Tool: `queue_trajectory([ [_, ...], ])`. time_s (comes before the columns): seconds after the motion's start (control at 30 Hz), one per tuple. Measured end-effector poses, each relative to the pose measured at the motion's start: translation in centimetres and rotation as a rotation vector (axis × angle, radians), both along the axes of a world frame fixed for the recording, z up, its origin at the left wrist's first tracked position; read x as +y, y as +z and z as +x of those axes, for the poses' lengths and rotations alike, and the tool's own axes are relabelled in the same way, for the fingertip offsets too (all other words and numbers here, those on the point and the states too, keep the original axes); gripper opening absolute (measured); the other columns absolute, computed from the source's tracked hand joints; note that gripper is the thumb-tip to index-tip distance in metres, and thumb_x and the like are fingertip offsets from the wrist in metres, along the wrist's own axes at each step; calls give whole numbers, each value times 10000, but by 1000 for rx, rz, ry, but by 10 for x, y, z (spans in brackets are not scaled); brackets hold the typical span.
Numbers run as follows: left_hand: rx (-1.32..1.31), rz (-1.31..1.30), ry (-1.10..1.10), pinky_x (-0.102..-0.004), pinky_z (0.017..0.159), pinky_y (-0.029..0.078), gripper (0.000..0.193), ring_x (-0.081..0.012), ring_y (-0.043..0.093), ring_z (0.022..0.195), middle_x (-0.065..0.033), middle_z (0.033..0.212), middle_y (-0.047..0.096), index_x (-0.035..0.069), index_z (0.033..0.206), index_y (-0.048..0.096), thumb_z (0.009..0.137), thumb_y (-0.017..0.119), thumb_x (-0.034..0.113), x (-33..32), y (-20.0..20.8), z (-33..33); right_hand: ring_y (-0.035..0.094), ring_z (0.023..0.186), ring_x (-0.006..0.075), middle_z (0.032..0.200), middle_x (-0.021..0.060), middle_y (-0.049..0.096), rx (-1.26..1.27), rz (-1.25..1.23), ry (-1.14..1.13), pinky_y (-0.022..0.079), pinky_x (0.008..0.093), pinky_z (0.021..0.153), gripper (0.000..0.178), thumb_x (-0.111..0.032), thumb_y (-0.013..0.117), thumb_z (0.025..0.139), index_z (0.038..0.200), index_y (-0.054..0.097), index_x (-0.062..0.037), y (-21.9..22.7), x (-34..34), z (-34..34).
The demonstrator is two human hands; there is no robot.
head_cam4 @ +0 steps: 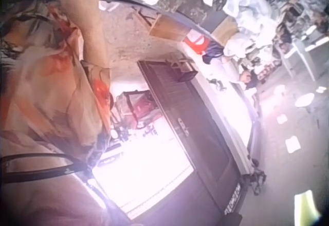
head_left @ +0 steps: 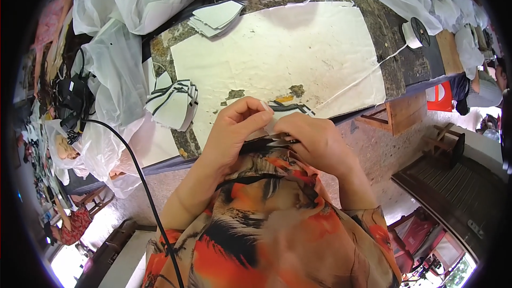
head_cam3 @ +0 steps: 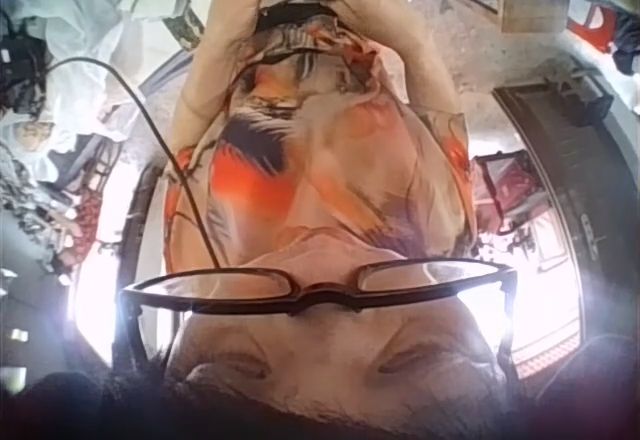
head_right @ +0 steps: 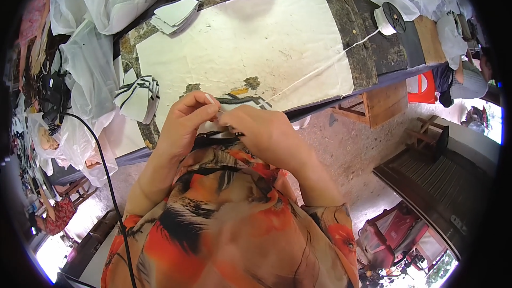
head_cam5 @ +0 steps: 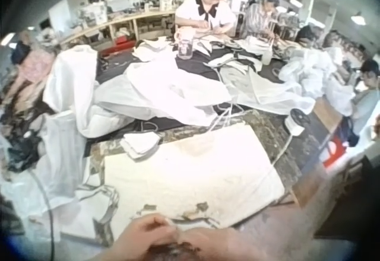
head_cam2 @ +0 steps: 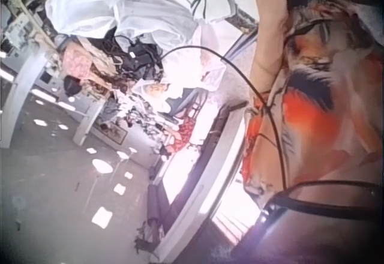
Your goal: Applying adhesive to small black strips and attaching them to white shoe upper components.
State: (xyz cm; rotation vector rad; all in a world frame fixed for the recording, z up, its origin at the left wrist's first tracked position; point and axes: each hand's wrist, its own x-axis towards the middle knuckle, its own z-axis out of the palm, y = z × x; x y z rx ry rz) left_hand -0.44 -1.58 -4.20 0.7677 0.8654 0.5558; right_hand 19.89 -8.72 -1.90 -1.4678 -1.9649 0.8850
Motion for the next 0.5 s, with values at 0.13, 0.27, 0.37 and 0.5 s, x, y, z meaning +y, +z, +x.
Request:
queue_trajectory([
  [0.13, -51, -8, 44, -216, 803, 468, 55, -45, 570, 848, 23, 941, 653, 58, 1002, 662, 968, 703, 71, -10, -2, -4, 714, 921, 308, 992, 99, 719, 324, -247, -312, 576, 374, 763, 284, -39, 700, 870, 1148, 670, -88, 4, -10, -7],
  [0.27, -54, -33, -10, -228, 813, 474, 66, -43, 574, 897, 30, 958, 647, 47, 1019, 657, 970, 698, 66, -18, 4, -12, 704, 835, 317, 951, 124, 717, 287, -47, -218, 570, 356, 740, 264, -36, 743, 857, 1114, 699, -76, -6, -12, -10],
  [0.37, -18, 11, -33, -259, 815, 485, 82, -80, 593, 903, 17, 959, 655, 38, 1026, 673, 961, 706, 75, -20, 3, -18, 688, 758, 209, 913, 92, 720, 332, -66, -259, 548, 301, 710, 166, -66, 761, 888, 1044, 710, -44, -11, -18, -15],
  [0.5, 518, 1172, -176, -366, 865, 490, 206, -225, 621, 951, -40, 1030, 675, 50, 1093, 711, 894, 740, 93, -16, -8, -19, 555, 744, 41, 846, -11, 657, 582, -325, -512, 449, 209, 661, 93, -78, 726, 951, 1012, 702, -12, -12, -20, -17],
])
